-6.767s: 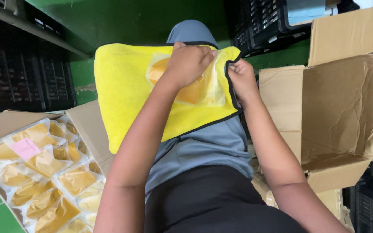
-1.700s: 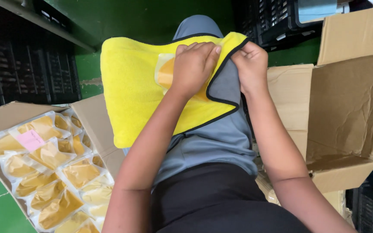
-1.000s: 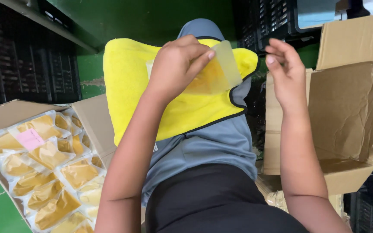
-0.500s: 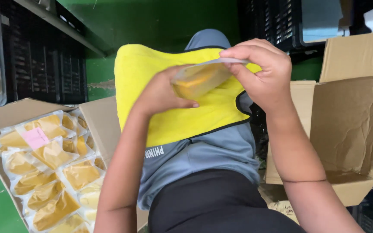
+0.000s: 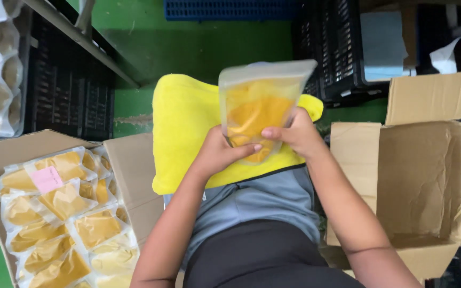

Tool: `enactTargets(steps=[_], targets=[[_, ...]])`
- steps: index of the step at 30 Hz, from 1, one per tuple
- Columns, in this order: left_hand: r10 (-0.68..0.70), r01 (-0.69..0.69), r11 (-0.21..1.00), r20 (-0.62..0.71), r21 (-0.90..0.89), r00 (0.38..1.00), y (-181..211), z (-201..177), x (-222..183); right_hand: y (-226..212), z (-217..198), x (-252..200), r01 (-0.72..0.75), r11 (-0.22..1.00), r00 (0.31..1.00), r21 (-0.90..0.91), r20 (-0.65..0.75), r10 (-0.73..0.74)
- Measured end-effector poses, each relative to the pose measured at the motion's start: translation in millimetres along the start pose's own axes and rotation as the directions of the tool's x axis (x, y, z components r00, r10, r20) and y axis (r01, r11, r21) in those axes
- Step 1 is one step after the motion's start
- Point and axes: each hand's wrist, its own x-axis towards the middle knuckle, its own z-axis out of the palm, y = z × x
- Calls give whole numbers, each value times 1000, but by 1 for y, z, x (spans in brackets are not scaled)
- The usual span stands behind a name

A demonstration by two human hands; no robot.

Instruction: The person wipes a plastic pouch containing yellow powder with a cloth on their lap, then places the top of the pouch into a heat sealer on a table to seal it before stacking it in a group of other pouches.

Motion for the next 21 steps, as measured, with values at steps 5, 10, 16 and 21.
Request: enactTargets(steps=[5, 10, 16, 21], targets=[[38, -54, 981, -89, -188, 995, -30, -2, 7, -22, 11, 2, 122, 992, 985, -30, -122, -125], [-56, 58, 992, -20, 108, 998, 7, -3, -3, -23, 10, 8, 142, 989, 977, 34, -163, -135], [-29, 30, 999, -114, 14, 993, 4, -4, 2, -24, 16, 14, 79, 964, 997, 255, -37, -72], [-10, 4, 993, 51, 121, 999, 39, -22, -12, -68, 31, -1, -32, 995, 987, -90, -158, 17]])
